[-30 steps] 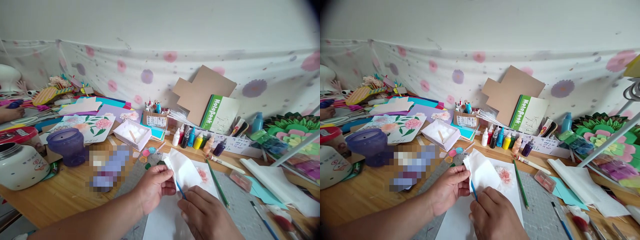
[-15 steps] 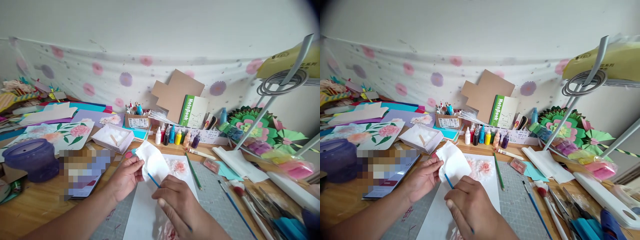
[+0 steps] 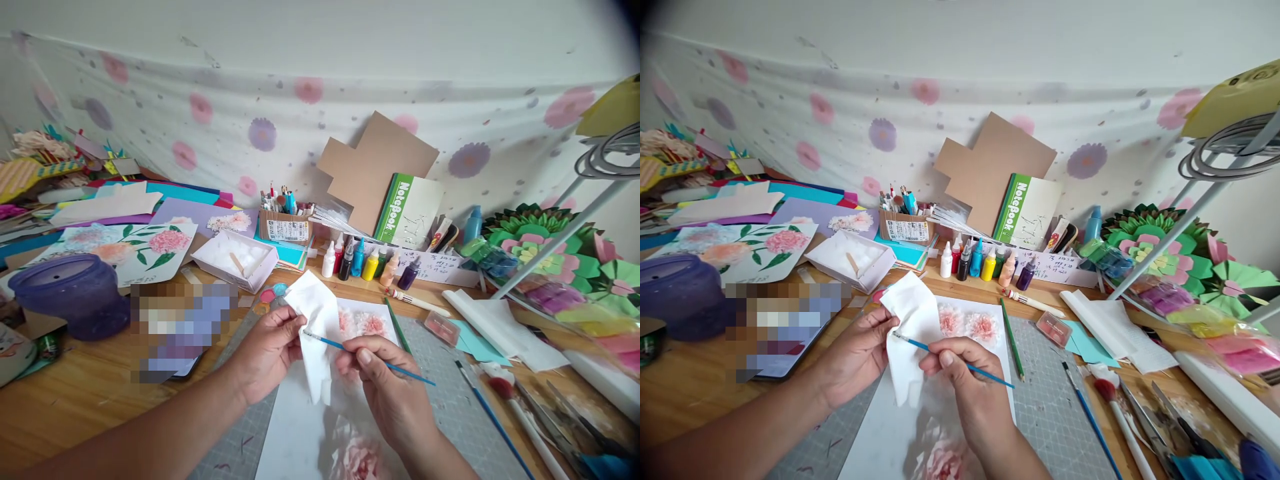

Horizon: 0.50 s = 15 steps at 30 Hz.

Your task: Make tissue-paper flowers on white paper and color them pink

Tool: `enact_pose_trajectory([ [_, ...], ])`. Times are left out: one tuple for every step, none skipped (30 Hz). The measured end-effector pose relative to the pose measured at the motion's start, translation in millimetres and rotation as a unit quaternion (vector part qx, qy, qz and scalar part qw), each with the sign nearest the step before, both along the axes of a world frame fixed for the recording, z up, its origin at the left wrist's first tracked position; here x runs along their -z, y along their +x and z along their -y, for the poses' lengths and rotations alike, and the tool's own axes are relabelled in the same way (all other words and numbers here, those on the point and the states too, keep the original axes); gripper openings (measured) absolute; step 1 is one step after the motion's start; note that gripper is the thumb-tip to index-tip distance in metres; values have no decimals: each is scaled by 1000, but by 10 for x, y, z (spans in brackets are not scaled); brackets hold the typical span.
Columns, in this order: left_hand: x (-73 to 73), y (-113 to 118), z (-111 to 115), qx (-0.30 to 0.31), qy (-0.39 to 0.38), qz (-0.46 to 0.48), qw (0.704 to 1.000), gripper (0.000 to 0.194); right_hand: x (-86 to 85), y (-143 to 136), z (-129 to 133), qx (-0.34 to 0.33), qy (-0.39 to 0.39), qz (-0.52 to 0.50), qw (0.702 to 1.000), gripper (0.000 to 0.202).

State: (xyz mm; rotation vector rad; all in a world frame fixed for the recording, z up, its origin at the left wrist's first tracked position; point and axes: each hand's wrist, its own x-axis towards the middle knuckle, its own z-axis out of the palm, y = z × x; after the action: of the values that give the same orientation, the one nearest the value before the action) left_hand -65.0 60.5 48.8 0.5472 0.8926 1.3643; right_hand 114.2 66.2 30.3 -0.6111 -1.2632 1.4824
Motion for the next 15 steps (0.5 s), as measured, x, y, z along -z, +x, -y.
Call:
enact_pose_trajectory([
  [-7, 6, 5, 6, -9, 11, 1000, 39, -15, 2, 1, -3, -3, -12, 1000, 16],
  [-15, 12, 11, 12, -16, 22, 1000, 40, -28, 6, 1, -3, -4, -24, 1000, 16],
  [-22, 17, 16, 17, -21, 34, 999, 39, -35, 13, 1, 2, -2, -35, 999, 17],
  [-27, 22, 20, 20, -22, 43, 999, 37, -36, 21, 2, 13, 2, -42, 999, 17],
  [-30, 27, 23, 23, -18, 50, 998, 33, -32, 31, 3, 30, 6, -40, 999, 17],
  [-29, 31, 25, 28, -9, 52, 998, 29, -25, 43, 5, 49, 13, -27, 998, 17],
  [-25, 35, 27, 38, 4, 52, 998, 26, -16, 54, 8, 68, 25, -3, 997, 16],
  [-18, 38, 29, 48, 21, 51, 997, 24, -11, 65, 13, 86, 46, 31, 995, 15],
  [-7, 40, 31, 58, 36, 50, 996, 23, -9, 74, 17, 98, 77, 70, 990, 13],
  [5, 42, 35, 65, 49, 48, 996, 22, -13, 78, 21, 106, 119, 109, 981, 12],
  [18, 43, 39, 71, 56, 47, 995, 20, -22, 77, 24, 112, 172, 138, 969, 14],
  [30, 43, 43, 75, 57, 48, 994, 17, -35, 70, 26, 115, 229, 158, 954, 18],
  [40, 45, 48, 75, 55, 50, 994, 16, -50, 56, 27, 110, 286, 174, 936, 25],
  [46, 47, 52, 73, 51, 51, 995, 15, -66, 37, 27, 101, 340, 185, 917, 30],
  [49, 50, 55, 71, 45, 52, 995, 16, -82, 13, 27, 101, 387, 185, 898, 33],
])
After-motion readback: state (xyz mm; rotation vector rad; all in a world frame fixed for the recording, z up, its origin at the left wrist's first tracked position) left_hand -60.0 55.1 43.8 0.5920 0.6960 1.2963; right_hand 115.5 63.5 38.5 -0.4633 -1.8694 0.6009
